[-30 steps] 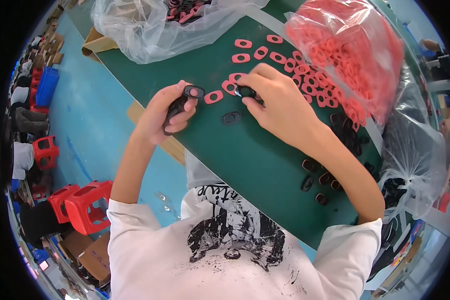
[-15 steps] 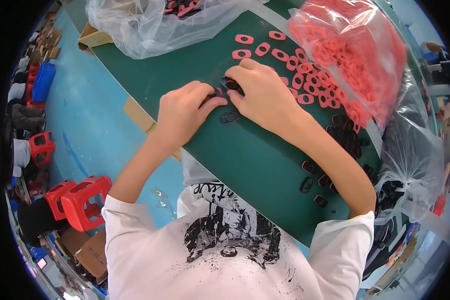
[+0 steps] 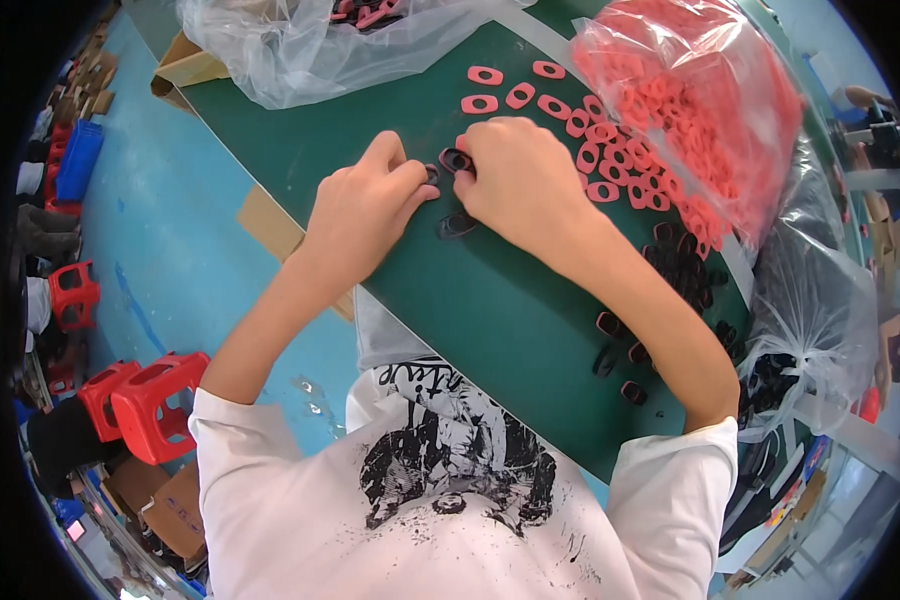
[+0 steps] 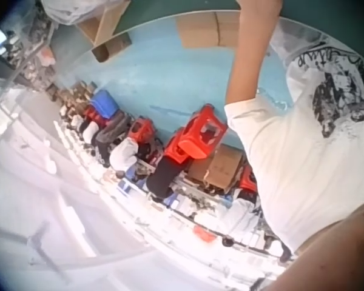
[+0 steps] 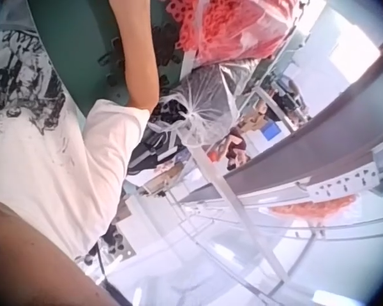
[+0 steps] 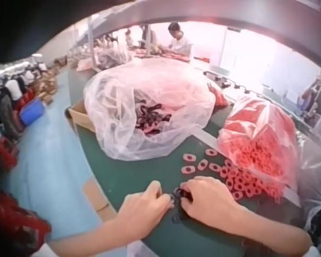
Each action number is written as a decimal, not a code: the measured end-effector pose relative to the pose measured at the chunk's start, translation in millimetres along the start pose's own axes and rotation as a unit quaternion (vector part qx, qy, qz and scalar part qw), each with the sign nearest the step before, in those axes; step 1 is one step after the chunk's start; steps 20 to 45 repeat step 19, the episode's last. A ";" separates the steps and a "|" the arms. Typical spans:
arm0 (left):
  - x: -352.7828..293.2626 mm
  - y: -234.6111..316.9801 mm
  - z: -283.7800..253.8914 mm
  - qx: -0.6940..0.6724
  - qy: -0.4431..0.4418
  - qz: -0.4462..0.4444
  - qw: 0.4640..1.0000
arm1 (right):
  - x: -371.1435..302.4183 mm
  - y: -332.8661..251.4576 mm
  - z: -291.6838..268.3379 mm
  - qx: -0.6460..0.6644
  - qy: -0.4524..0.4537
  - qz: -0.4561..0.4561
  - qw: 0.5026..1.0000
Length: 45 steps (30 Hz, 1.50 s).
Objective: The person assembles small pink and black plastic components by hand.
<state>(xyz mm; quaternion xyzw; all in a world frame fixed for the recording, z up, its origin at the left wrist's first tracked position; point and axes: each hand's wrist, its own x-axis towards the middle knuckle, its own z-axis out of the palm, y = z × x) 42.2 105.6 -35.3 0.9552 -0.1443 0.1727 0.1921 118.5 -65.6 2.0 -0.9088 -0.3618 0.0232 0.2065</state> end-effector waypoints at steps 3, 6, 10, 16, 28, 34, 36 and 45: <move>0.2 0.2 4.1 -0.032 0.028 -0.023 0.999 | -1.4 13.7 -12.6 0.117 0.052 0.076 0.989; -1.5 0.7 4.3 -0.039 0.043 -0.011 0.998 | -3.2 8.5 -24.7 0.120 0.034 0.091 0.988; -2.3 4.0 10.7 -0.023 0.021 -0.040 0.999 | -3.1 4.4 12.6 0.009 0.074 -0.012 0.997; -14.1 11.4 10.2 -0.003 0.035 -0.049 0.998 | 5.8 -7.8 -0.2 -0.045 -0.071 0.058 0.995; -11.9 12.3 10.7 0.013 0.019 -0.067 0.997 | 4.7 -9.7 1.7 -0.111 -0.072 0.028 0.991; -11.9 12.3 10.7 0.013 0.019 -0.067 0.997 | 4.7 -9.7 1.7 -0.111 -0.072 0.028 0.991; -11.9 12.3 10.7 0.013 0.019 -0.067 0.997 | 4.7 -9.7 1.7 -0.111 -0.072 0.028 0.991; -11.9 12.3 10.7 0.013 0.019 -0.067 0.997 | 4.7 -9.7 1.7 -0.111 -0.072 0.028 0.991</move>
